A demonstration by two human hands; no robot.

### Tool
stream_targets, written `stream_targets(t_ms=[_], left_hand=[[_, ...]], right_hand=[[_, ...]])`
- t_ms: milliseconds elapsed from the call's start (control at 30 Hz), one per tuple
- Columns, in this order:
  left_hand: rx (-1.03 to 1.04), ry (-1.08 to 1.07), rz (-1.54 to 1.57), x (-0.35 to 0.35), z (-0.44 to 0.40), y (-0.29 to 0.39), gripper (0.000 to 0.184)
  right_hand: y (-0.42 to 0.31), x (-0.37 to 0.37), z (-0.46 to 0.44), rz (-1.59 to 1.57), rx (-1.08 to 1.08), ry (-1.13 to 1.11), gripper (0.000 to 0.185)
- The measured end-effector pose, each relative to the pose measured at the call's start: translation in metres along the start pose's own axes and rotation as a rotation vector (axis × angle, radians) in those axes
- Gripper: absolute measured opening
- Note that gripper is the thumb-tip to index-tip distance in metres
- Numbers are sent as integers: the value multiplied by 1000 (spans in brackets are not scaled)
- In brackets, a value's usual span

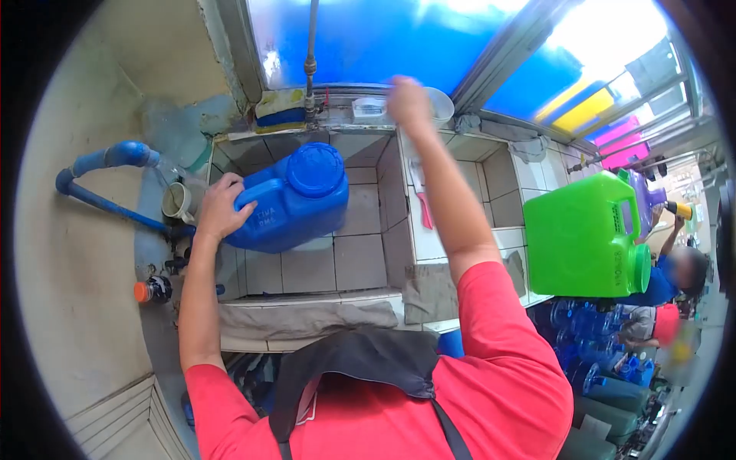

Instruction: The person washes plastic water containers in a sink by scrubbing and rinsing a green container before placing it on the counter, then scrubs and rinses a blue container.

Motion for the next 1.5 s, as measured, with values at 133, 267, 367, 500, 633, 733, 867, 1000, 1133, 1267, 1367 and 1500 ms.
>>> stream_targets(t_ms=[133,267,367,500,633,733,867,1000,1133,1267,1367,1500], left_hand=[[34,115,12,-4,0,-9,43],[-58,91,54,-3,-14,-30,56],[-146,96,89,1,-16,-41,61],[-208,123,79,3,-15,-43,68],[-213,97,55,7,-19,-48,71],[-191,140,61,10,-18,-53,72],[-193,96,51,4,-11,-39,70],[-242,154,35,8,0,-34,66],[-160,147,49,5,7,-23,66],[-172,218,15,3,7,-20,66],[-191,144,31,7,6,-25,66],[-149,198,41,8,5,-24,71]], right_hand=[[133,34,-41,430,178,-484,29],[161,80,-46,461,90,-546,47],[155,48,-49,373,250,-376,45],[88,-29,-24,-107,371,-139,39],[-22,-18,36,-311,-93,-124,18],[-126,-1,113,-393,-356,-268,28],[-179,22,131,-177,-582,51,45],[-194,38,130,30,-485,-117,50],[-190,28,131,-132,-805,-176,48],[-162,42,102,125,-182,-381,44],[-184,38,123,-79,-683,-150,43],[-158,37,106,-67,-566,-252,47]])
Point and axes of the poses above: each hand's wrist, its own z-axis away from the middle knuckle, its own x-axis out of the palm, y = z × x, the point moved 6 cm from there along -z, towards the middle knuckle, and after that the axes turned 12 degrees about z, right-handed, at the moved point
